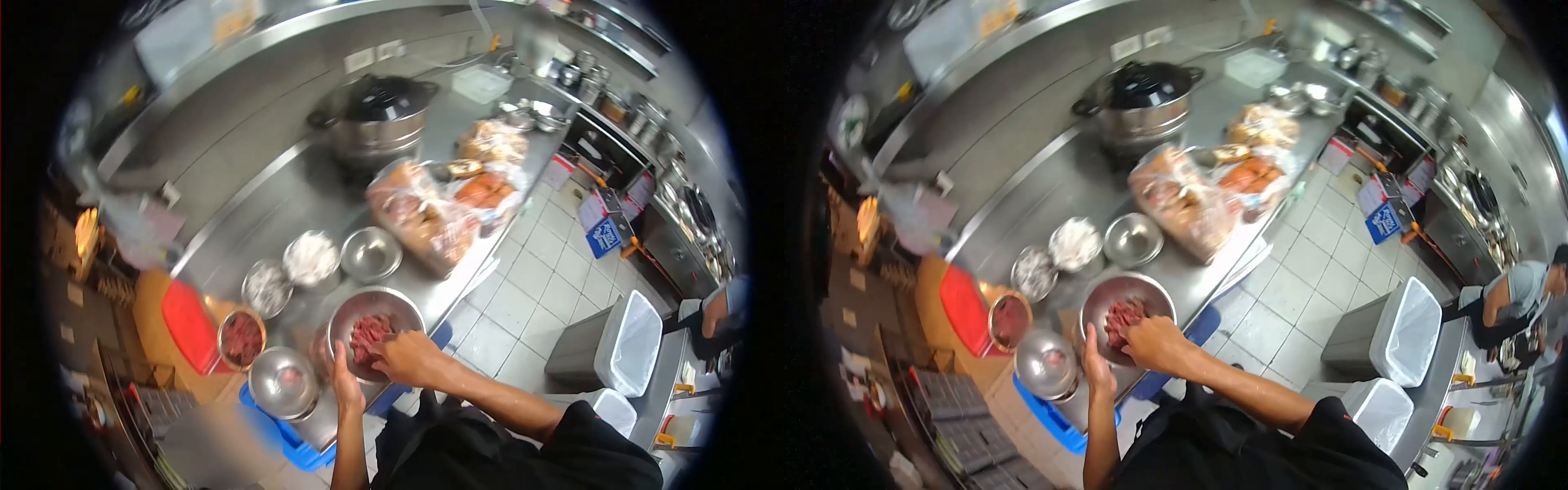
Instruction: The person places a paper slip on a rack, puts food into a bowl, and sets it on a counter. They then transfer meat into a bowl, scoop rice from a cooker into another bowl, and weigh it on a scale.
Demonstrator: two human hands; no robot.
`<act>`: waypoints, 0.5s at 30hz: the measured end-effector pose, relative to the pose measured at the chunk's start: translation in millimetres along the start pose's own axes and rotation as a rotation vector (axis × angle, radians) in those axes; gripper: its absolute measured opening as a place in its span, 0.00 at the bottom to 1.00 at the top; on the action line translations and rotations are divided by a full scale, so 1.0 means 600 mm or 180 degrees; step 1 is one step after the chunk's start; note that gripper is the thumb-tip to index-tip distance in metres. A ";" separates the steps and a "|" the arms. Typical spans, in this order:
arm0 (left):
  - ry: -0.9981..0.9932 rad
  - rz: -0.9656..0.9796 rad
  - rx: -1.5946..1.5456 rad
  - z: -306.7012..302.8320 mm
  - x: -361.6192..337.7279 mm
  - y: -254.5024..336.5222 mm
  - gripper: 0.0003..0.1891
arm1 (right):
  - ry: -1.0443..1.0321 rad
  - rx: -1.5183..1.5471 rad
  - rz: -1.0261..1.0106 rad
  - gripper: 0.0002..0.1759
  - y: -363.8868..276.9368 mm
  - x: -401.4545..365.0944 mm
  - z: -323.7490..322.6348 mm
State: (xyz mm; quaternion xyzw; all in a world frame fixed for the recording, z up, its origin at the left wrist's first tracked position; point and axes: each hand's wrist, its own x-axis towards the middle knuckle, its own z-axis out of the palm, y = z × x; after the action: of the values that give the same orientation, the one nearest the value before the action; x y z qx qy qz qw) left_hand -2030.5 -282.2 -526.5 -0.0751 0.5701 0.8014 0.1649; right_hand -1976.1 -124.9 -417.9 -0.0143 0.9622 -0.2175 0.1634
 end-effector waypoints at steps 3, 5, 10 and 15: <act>-0.0448 -0.0154 0.0012 0.099 -0.041 -0.060 0.28 | 0.1380 0.0620 0.0133 0.19 0.140 -0.108 -0.031; -0.0654 -0.0710 -0.0013 0.144 -0.056 -0.127 0.32 | 0.1710 0.0615 0.0363 0.19 0.253 -0.178 -0.029; -0.1359 -0.1038 0.0361 0.345 -0.132 -0.214 0.28 | 0.2018 0.1060 0.1184 0.18 0.446 -0.407 0.000; -0.2205 -0.1070 0.0906 0.522 -0.170 -0.268 0.27 | 0.1864 0.2713 0.2092 0.18 0.526 -0.565 0.029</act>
State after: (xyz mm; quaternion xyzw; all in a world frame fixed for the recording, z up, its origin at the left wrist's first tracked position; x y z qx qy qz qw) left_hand -1857.6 41.0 -531.9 0.1306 0.5658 0.6543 0.4845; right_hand -1635.9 187.1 -461.4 0.4101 0.7496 -0.5163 -0.0580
